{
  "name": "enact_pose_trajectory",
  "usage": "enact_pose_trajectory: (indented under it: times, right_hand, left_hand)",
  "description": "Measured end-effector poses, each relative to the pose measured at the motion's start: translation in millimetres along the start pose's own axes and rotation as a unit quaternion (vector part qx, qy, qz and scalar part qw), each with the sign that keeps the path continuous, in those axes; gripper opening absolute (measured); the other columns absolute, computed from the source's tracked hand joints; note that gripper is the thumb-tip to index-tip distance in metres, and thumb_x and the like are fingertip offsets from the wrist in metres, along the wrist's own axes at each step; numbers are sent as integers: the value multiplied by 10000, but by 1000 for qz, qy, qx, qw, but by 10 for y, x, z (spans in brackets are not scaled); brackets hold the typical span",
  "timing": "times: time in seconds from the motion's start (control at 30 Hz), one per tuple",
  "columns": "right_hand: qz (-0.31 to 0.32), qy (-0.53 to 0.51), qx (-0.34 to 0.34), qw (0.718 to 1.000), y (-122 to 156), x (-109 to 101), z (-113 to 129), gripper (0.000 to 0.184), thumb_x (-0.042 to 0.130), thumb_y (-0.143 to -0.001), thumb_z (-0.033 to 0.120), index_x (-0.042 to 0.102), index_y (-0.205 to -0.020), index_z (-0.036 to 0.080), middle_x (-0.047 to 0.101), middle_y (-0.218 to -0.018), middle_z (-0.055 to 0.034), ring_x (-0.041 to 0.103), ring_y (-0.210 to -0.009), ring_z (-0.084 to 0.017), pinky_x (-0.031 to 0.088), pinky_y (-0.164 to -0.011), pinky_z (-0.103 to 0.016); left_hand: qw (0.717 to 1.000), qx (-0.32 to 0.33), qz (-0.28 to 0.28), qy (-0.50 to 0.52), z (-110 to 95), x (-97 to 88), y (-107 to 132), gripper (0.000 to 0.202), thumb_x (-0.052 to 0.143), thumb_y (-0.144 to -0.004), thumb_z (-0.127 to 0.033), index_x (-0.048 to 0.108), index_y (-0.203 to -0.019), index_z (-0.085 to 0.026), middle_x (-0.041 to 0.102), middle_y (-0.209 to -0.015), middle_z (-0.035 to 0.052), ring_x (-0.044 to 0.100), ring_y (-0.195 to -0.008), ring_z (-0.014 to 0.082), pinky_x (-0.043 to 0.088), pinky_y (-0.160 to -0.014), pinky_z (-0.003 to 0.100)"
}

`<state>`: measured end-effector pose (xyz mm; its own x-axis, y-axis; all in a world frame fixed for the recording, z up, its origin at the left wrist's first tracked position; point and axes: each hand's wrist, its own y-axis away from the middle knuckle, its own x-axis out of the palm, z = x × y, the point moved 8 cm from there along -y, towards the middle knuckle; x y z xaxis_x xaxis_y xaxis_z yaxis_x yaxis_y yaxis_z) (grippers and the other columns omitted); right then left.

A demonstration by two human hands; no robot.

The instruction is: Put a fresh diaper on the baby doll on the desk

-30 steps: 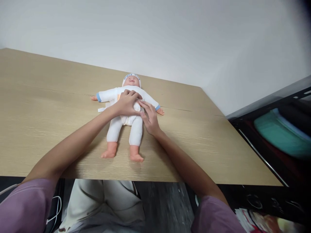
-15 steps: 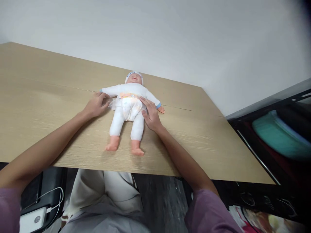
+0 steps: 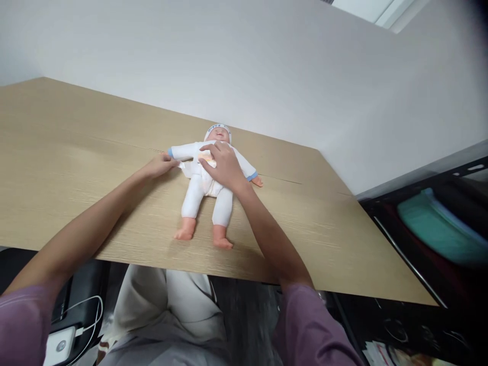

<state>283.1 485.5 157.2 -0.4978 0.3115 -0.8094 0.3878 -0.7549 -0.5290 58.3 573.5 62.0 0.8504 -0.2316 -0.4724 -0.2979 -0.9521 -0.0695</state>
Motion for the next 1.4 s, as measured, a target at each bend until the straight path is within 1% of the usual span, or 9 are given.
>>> enact_pose_trajectory:
  times: [0.17,0.37,0.47,0.67,0.8,0.97,1.07,1.27,1.4]
  right_hand:
    - [73,9,57,996,-66,250,-174,488,686,-1095,478,688,-1498,203,735,-1334,-150,628,-1291,-368,485,-1153,-542]
    - [80,-28,88,992,-71,301,-263,713,741,-1056,532,570,-1643,164,690,-1569,-205,619,-1430,-413,465,-1227,-609]
    - [61,-43,98,992,-87,294,-267,663,702,-1077,489,561,-1641,169,705,-1564,-195,646,-1389,-413,480,-1214,-603]
    - [21,-45,146,988,-93,323,-360,425,524,-1106,273,623,-1512,195,789,-1257,-134,698,-1191,-355,514,-1121,-533]
    - [16,-80,152,985,-82,318,-406,425,507,-1066,248,638,-1469,221,758,-1096,-76,686,-1076,-317,531,-1055,-498]
    - [12,-100,166,981,-61,289,-426,396,536,-1038,234,644,-1419,228,671,-895,-10,662,-965,-276,537,-974,-432]
    - [1,-98,188,977,-51,256,-424,420,568,-1003,160,627,-1418,196,649,-871,3,650,-935,-246,533,-966,-399]
    - [-106,-56,174,977,71,-97,-167,460,474,-896,-14,642,-1260,212,675,-1119,-70,631,-1068,-244,543,-1046,-411]
    - [-127,-75,115,982,474,-358,242,248,512,-912,42,579,-1009,260,649,-1073,-68,641,-1009,-255,559,-980,-422]
  left_hand:
    - [990,-15,25,136,-246,102,-109,508,865,-732,-648,589,-684,-225,537,-721,17,433,-660,156,342,-674,336]
    - [988,19,70,137,-702,541,-314,411,859,-777,-532,639,-651,-209,571,-698,26,479,-681,166,370,-683,340]
    - [989,34,72,123,-823,680,-357,337,796,-843,-491,703,-700,-201,635,-740,44,529,-719,185,386,-679,333]
    - [966,19,61,252,-667,642,-392,244,783,-910,-412,652,-923,-206,690,-923,52,603,-736,172,459,-685,315]
    - [980,51,44,190,-559,613,-359,339,863,-921,-424,637,-1069,-220,636,-864,5,564,-713,152,422,-658,290]
    - [980,86,72,163,-564,714,-342,373,844,-939,-525,639,-1007,-221,551,-758,-26,469,-646,136,360,-621,286]
    - [987,85,36,134,-565,710,-342,330,796,-960,-486,601,-1010,-225,550,-783,-25,477,-683,149,377,-657,293]
    - [967,179,-183,-6,-920,448,67,274,761,-960,-357,577,-1126,-241,681,-1228,79,593,-1030,229,502,-925,366]
    - [962,226,-153,-23,-1193,491,618,295,724,-1047,-507,619,-1088,-234,727,-1140,74,608,-913,218,500,-865,374]
